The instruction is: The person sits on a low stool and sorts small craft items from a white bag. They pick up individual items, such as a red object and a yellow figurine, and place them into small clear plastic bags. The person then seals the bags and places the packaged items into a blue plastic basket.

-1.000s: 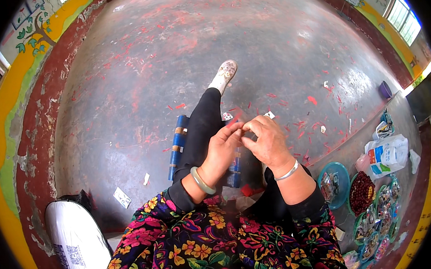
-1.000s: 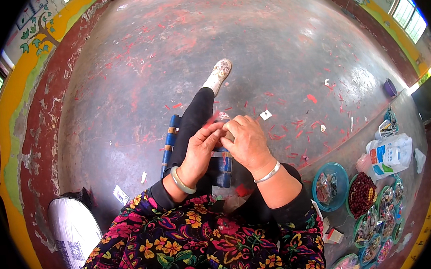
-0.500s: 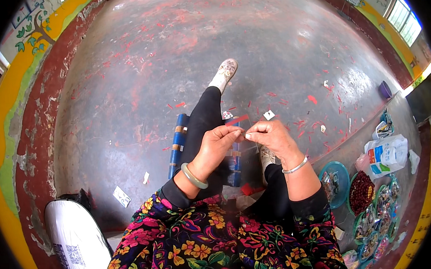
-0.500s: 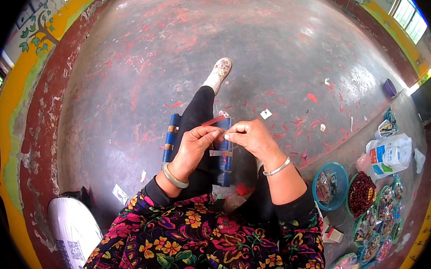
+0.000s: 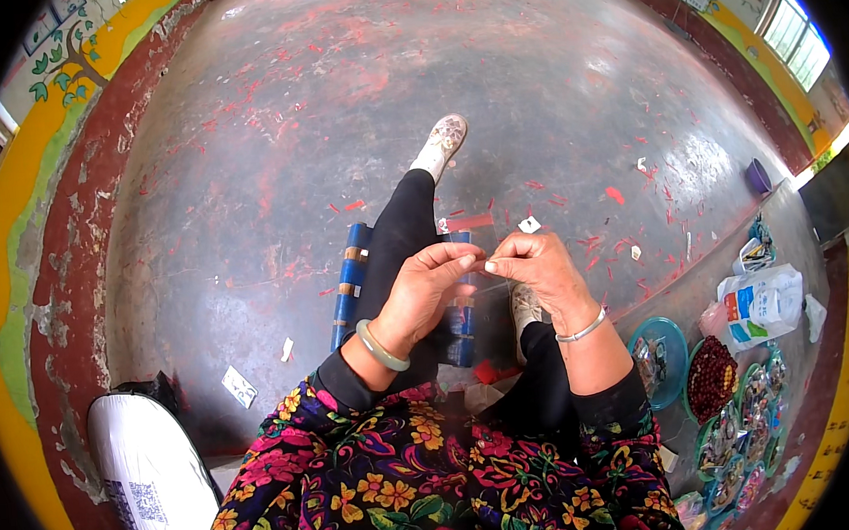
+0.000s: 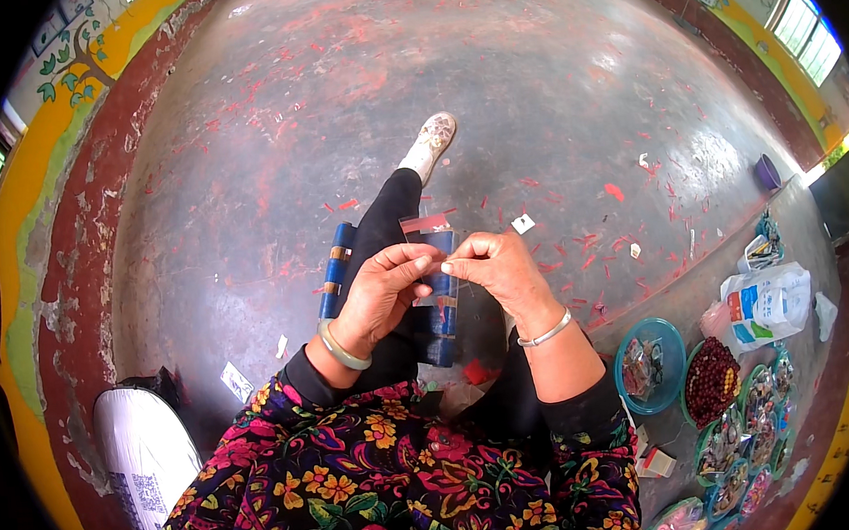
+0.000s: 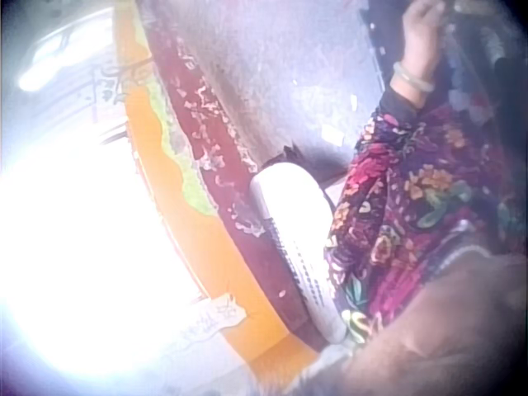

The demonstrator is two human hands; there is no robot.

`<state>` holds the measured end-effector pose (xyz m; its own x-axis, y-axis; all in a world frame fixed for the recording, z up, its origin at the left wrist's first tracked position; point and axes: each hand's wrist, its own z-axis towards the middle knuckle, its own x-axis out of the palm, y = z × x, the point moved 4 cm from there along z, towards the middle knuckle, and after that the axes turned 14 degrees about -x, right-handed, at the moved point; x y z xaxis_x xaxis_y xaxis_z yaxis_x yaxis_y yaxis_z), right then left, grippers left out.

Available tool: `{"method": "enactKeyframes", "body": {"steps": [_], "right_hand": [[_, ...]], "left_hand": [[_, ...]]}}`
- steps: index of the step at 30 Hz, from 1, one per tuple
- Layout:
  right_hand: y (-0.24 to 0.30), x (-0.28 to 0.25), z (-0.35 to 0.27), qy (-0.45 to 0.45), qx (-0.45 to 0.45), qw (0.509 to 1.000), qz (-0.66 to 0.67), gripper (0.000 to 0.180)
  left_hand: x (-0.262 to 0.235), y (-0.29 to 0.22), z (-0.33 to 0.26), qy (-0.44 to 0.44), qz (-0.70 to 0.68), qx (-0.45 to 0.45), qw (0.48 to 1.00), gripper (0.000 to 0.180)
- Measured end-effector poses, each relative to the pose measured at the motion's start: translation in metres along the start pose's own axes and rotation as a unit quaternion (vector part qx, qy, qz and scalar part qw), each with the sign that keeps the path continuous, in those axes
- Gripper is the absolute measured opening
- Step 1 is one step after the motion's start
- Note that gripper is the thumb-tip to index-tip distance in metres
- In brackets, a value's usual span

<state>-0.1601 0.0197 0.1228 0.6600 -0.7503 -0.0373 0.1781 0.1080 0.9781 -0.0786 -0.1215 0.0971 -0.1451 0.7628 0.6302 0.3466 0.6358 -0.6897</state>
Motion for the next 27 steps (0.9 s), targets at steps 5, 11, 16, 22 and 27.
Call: {"method": "enactKeyframes", "body": {"steps": [5, 11, 16, 22, 27], "right_hand": [[0.0019, 0.0003, -0.0005, -0.002, 0.0, 1.0, 0.014, 0.011], [0.0006, -0.0008, -0.0007, 0.013, 0.021, 1.0, 0.008, 0.011], [0.0013, 0.0013, 0.0001, 0.028, -0.004, 1.0, -0.005, 0.012], [0.0022, -0.0003, -0.0005, 0.014, -0.008, 1.0, -0.021, 0.01], [0.0024, -0.0023, -0.0005, 0.002, -0.023, 0.999, -0.024, 0.01]], "left_hand": [[0.001, 0.0017, -0.0006, 0.02, -0.009, -0.004, 1.0, 0.018], [0.0034, 0.0008, -0.0009, 0.013, -0.019, -0.012, 1.0, 0.019], [0.005, -0.0017, -0.0039, -0.004, 0.021, -0.013, 1.0, 0.022], [0.0068, -0.0004, -0.0033, 0.015, 0.014, -0.012, 1.0, 0.023], [0.0086, -0.0002, -0.0032, 0.032, -0.009, -0.016, 0.999, 0.023]]}}
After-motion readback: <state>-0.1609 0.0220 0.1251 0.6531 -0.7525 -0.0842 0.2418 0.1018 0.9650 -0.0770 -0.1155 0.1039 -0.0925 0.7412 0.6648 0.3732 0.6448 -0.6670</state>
